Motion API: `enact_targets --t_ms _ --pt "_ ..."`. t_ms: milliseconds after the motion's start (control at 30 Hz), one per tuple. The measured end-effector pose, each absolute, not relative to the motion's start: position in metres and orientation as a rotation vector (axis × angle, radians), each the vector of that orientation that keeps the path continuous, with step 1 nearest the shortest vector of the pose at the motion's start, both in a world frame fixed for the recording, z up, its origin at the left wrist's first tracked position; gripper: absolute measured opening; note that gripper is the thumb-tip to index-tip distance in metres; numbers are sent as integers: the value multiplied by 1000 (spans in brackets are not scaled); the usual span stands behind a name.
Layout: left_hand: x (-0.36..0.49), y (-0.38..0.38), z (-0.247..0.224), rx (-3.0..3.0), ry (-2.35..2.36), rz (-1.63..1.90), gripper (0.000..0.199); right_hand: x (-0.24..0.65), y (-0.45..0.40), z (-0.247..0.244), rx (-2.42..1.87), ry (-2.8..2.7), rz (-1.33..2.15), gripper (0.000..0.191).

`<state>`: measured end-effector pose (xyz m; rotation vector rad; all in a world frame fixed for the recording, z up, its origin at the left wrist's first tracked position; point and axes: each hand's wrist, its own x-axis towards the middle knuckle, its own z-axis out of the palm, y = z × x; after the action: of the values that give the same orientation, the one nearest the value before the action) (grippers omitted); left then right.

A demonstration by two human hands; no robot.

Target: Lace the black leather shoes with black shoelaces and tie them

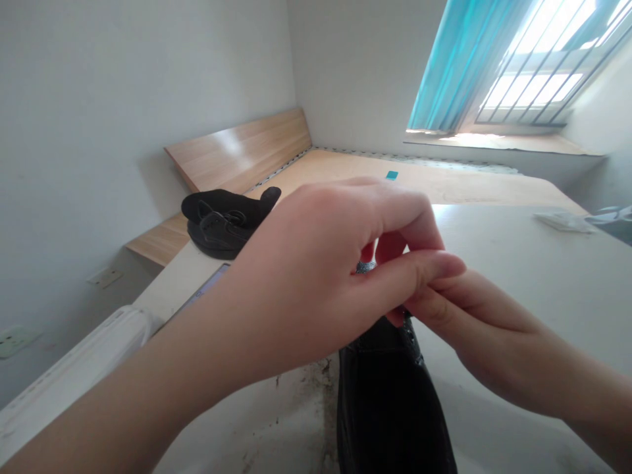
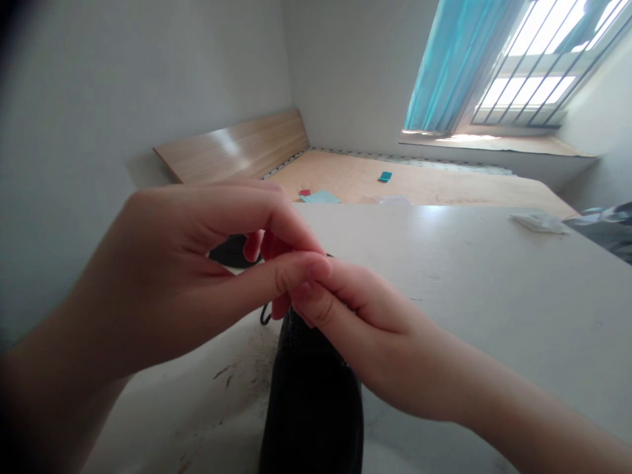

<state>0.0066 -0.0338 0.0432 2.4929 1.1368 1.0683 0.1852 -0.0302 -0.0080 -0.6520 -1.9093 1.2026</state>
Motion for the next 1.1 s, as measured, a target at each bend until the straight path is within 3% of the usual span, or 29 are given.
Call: enact_targets --t_ms 233,1100 --pt "6 -33 45 2514 1111 1040 20 186 -29 -9 -652 -1942 1050 24" --pt "9 -35 43 2469 1153 1035 21 186 -36 -13 -727 -1866 1217 28"
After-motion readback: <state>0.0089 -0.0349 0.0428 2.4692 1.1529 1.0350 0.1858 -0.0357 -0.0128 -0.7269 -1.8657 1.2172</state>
